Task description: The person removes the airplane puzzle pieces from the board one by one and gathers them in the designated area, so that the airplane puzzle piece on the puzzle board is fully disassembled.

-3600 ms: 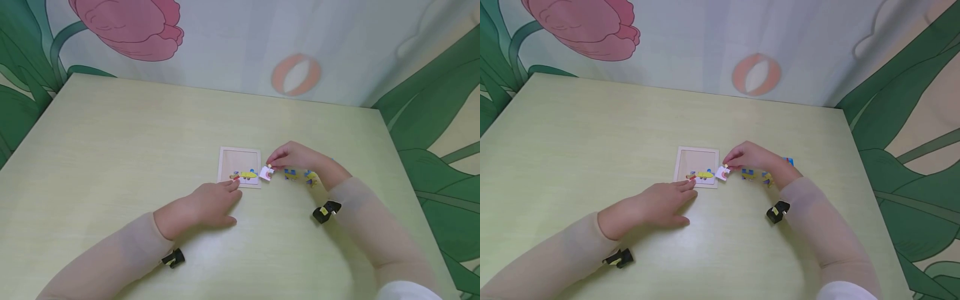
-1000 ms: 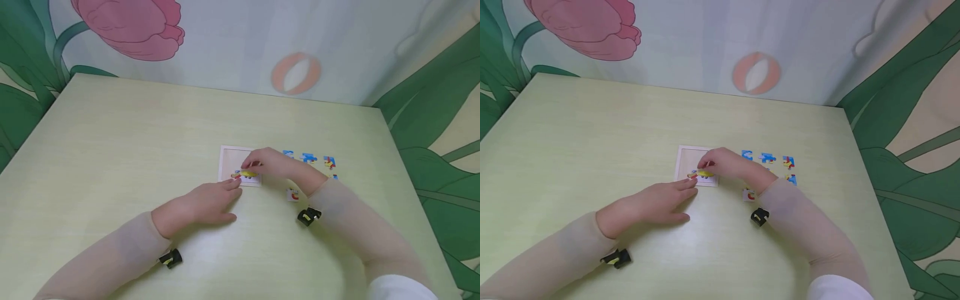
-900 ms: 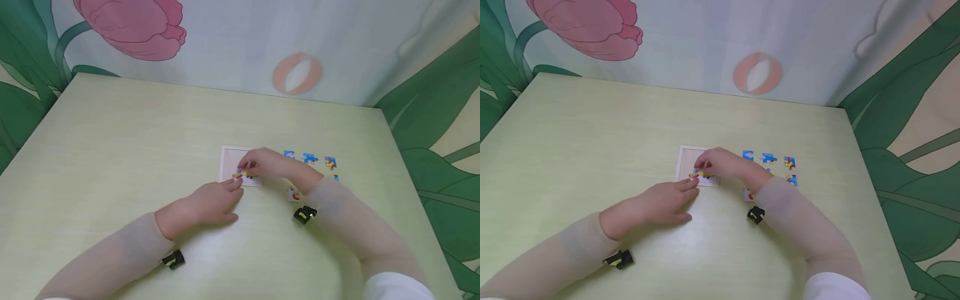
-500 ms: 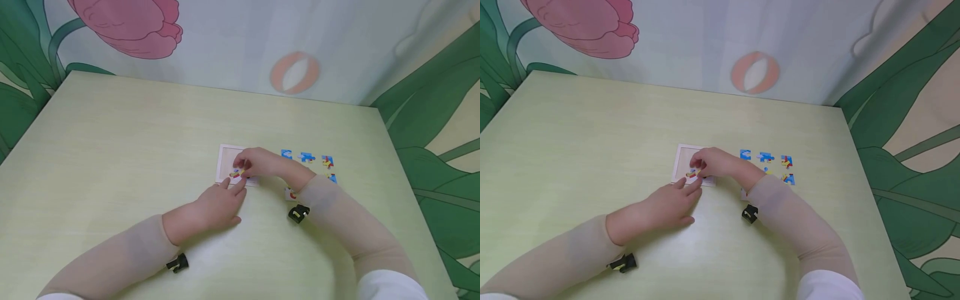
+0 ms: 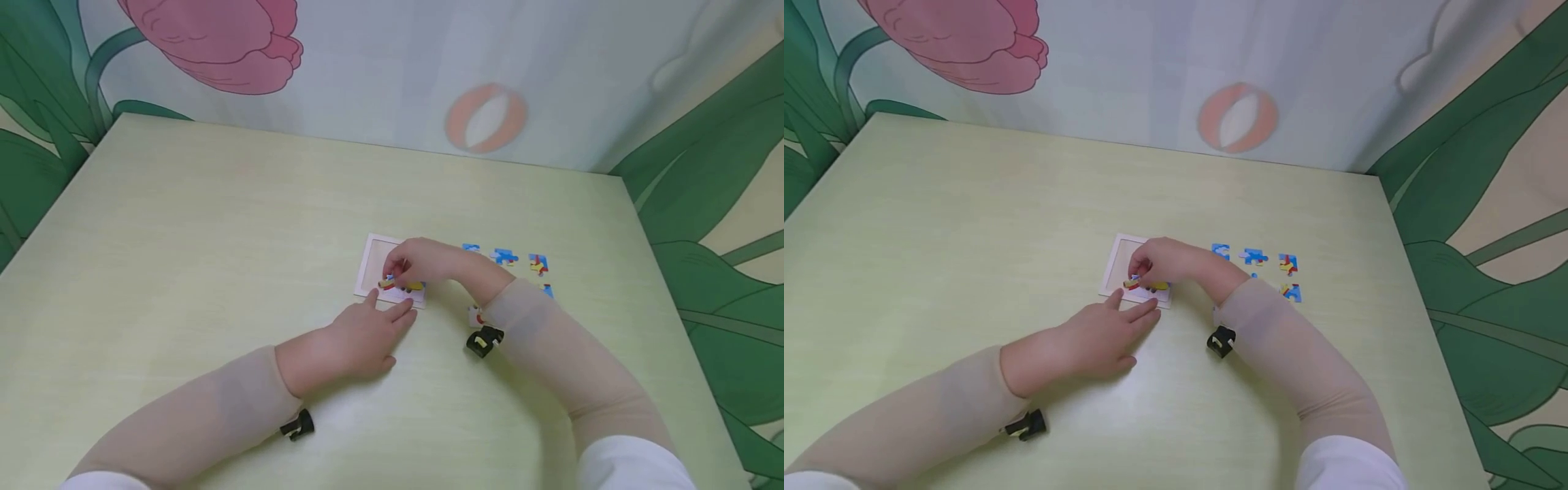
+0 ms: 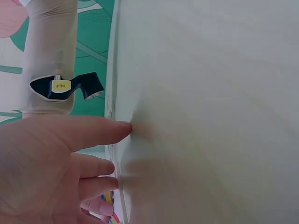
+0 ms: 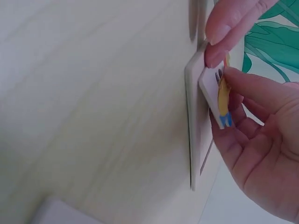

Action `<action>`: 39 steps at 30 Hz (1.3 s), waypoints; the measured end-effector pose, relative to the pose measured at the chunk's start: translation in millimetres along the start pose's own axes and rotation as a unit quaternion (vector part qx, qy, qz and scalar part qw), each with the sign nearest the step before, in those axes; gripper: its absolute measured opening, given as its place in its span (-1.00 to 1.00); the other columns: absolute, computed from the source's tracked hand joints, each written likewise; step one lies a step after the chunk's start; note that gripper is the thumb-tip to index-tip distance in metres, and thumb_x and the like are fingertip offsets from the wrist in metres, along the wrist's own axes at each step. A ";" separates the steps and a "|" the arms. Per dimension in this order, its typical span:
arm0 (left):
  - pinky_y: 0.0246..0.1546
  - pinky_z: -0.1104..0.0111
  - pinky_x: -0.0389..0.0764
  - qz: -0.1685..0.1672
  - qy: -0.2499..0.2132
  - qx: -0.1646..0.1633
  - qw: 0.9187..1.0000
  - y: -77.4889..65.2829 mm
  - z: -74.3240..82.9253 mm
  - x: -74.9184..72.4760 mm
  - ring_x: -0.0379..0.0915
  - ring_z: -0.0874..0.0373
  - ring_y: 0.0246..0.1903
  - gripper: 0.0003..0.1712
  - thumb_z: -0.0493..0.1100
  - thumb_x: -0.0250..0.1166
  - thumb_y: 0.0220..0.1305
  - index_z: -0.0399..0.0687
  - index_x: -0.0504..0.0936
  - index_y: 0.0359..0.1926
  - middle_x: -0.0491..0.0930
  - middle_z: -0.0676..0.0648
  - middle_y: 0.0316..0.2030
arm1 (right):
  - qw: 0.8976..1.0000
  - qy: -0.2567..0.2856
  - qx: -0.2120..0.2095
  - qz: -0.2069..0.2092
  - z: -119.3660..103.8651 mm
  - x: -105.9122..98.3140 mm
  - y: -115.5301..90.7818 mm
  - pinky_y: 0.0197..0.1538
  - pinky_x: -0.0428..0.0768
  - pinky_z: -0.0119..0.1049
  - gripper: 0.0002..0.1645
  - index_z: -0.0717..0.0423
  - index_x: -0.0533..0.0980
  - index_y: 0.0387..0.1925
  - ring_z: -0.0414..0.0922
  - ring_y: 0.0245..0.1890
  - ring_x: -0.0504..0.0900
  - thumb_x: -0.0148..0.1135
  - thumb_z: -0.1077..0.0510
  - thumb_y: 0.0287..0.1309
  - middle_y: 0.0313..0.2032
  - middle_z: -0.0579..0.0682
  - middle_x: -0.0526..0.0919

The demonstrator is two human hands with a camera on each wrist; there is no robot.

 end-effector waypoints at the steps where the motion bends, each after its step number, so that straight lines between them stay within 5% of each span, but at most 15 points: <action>1: 0.26 0.02 0.12 -0.006 -0.001 0.000 1.000 0.7 0.0 0.7 0.13 -0.28 0.25 -0.18 0.10 0.20 0.20 -0.11 0.15 0.39 0.09 -0.07 0.39 | 1.000 0.008 -0.005 -0.002 0.7 -0.1 0.3 -0.13 0.48 -0.35 -0.82 0.10 0.56 -0.18 -0.12 -0.25 0.52 0.23 0.26 0.14 -0.30 -0.06 0.57; 9: -0.13 0.10 0.56 -0.005 -0.021 -0.022 1.000 0.1 -2.9 2.9 0.06 -0.38 0.25 -0.12 0.15 0.22 0.16 -0.10 0.13 0.40 -0.03 -0.14 0.42 | 0.997 0.072 -0.026 -0.005 7.6 -2.2 6.4 -0.03 0.47 -0.31 -0.87 0.12 0.52 -0.22 -0.13 -0.20 0.52 0.22 0.26 0.16 -0.27 -0.05 0.59; 18: -0.05 0.12 0.52 -0.007 0.013 -0.027 1.000 5.0 -2.6 2.1 0.14 -0.33 0.22 -0.09 0.24 0.21 0.11 -0.10 0.18 0.38 0.06 -0.15 0.39 | 0.997 0.054 -0.057 -0.018 8.6 -2.6 7.3 -0.18 0.43 -0.34 -0.89 0.09 0.51 -0.25 -0.12 -0.31 0.43 0.23 0.25 0.16 -0.37 -0.05 0.52; 25: -0.33 0.25 0.51 -0.001 0.017 -0.044 0.999 8.0 -3.0 -0.5 0.29 -0.18 0.02 -0.11 0.29 0.25 0.04 -0.11 0.31 0.28 0.11 -0.13 0.37 | 0.994 0.063 -0.086 -0.036 4.6 -5.5 4.5 -0.17 0.46 -0.35 -0.89 0.12 0.50 -0.26 -0.13 -0.31 0.48 0.23 0.29 0.15 -0.35 -0.06 0.55; 34: -0.29 0.18 0.48 -0.010 0.008 -0.051 0.999 10.7 -4.0 -2.5 0.29 -0.13 -0.07 -0.18 0.29 0.28 0.00 -0.09 0.36 0.18 0.09 -0.11 0.39 | 0.992 0.020 -0.111 -0.053 -4.6 -13.8 -9.4 -0.14 0.50 -0.28 -0.89 0.10 0.50 -0.39 -0.14 -0.27 0.52 0.22 0.35 0.11 -0.35 -0.06 0.59; 39: -0.41 0.24 0.43 -0.009 0.009 -0.052 0.999 10.3 -5.7 -2.4 0.28 -0.08 -0.15 -0.24 0.29 0.28 -0.02 -0.08 0.38 0.10 0.09 -0.09 0.39 | 0.988 0.053 -0.125 -0.068 0.3 -13.0 -8.7 -0.11 0.51 -0.29 -0.88 0.14 0.52 -0.44 -0.14 -0.28 0.55 0.21 0.40 0.09 -0.34 -0.08 0.65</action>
Point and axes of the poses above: each hand's wrist, its own y-axis towards the middle knuckle, its own x-axis out of the palm, z = x × y, the point moved 7 cm from there along y, towards the middle knuckle
